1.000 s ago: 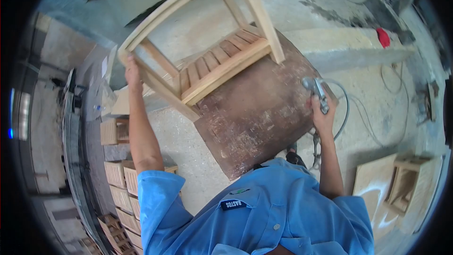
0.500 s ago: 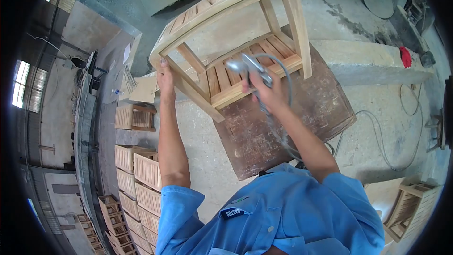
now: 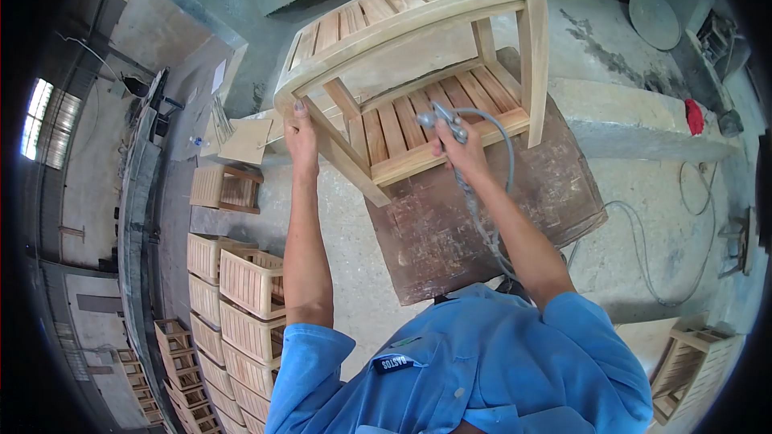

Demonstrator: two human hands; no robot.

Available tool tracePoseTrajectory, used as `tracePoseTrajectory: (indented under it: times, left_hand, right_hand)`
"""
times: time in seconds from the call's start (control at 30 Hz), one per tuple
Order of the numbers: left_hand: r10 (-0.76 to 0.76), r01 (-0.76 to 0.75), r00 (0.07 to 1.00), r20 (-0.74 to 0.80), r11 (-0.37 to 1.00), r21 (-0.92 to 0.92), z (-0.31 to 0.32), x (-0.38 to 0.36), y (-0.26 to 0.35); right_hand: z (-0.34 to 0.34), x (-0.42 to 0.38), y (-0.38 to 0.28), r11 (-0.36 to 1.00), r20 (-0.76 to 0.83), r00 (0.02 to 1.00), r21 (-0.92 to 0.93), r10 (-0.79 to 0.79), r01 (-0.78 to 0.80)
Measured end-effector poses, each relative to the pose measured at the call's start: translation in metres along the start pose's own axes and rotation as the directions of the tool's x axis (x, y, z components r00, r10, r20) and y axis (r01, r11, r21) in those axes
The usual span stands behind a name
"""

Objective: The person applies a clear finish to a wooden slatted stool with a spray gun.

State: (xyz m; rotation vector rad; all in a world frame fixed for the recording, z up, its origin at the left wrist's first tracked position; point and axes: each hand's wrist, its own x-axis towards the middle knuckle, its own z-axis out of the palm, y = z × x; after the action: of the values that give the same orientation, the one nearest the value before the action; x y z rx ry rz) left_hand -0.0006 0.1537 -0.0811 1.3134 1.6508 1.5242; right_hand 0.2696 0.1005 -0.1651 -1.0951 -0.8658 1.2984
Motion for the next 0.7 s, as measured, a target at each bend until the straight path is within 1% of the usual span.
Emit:
tracePoseTrajectory:
  times: [0.07, 0.2, 0.27, 0.33, 0.4, 0.47, 0.5, 0.57, 0.6, 0.67, 0.7]
  left_hand:
    - [0.065, -0.065, 0.998, -0.017, 0.998, -0.001, 0.001, -0.012, 0.000]
    - [0.102, -0.103, 0.994, -0.030, 0.995, -0.001, -0.005, -0.030, -0.033]
    - [0.195, -0.195, 0.981, -0.003, 0.980, 0.051, -0.008, -0.051, -0.044]
    - [0.186, -0.186, 0.982, 0.018, 0.980, 0.070, -0.017, -0.069, -0.075]
    - [0.181, -0.183, 0.983, 0.040, 0.980, 0.082, -0.020, -0.070, -0.087]
    - [0.141, -0.150, 0.982, 0.126, 0.987, 0.059, -0.025, -0.067, -0.093]
    - [0.141, -0.148, 0.982, 0.122, 0.988, 0.046, -0.020, -0.064, -0.093]
    - [0.124, -0.118, 0.991, 0.041, 0.987, -0.111, -0.007, -0.048, -0.088]
    - [0.129, -0.123, 0.991, 0.035, 0.984, -0.130, -0.004, -0.047, -0.087]
    - [0.056, -0.041, 0.996, 0.075, 0.980, -0.193, -0.002, -0.045, -0.082]
    - [0.021, 0.000, 0.995, 0.097, 0.976, -0.220, -0.003, -0.045, -0.080]
  right_hand:
    - [-0.022, -0.020, 0.004, 0.993, -0.003, 0.998, -0.093, 0.069, -0.069]
    - [-0.063, -0.062, 0.018, 0.986, -0.008, 1.000, -0.169, 0.009, -0.010]
    - [-0.082, -0.085, 0.022, 0.958, 0.008, 0.996, -0.275, 0.084, -0.078]
    - [-0.092, -0.113, 0.011, 0.956, 0.016, 0.998, -0.289, 0.064, -0.057]
    - [-0.096, -0.142, -0.012, 0.952, 0.022, 0.999, -0.305, 0.037, -0.028]
    - [-0.097, -0.169, -0.047, 0.943, 0.142, 0.990, -0.332, 0.013, 0.035]
    - [-0.094, -0.176, -0.070, 0.938, 0.143, 0.990, -0.344, 0.009, 0.041]
    - [-0.080, -0.184, -0.121, 0.936, 0.293, 0.947, -0.276, -0.133, 0.217]
    - [-0.076, -0.186, -0.144, 0.929, 0.296, 0.944, -0.289, -0.143, 0.231]
    - [-0.066, -0.180, -0.189, 0.829, 0.369, 0.887, -0.373, -0.279, 0.416]
    - [-0.053, -0.173, -0.208, 0.808, 0.354, 0.881, -0.387, -0.314, 0.444]
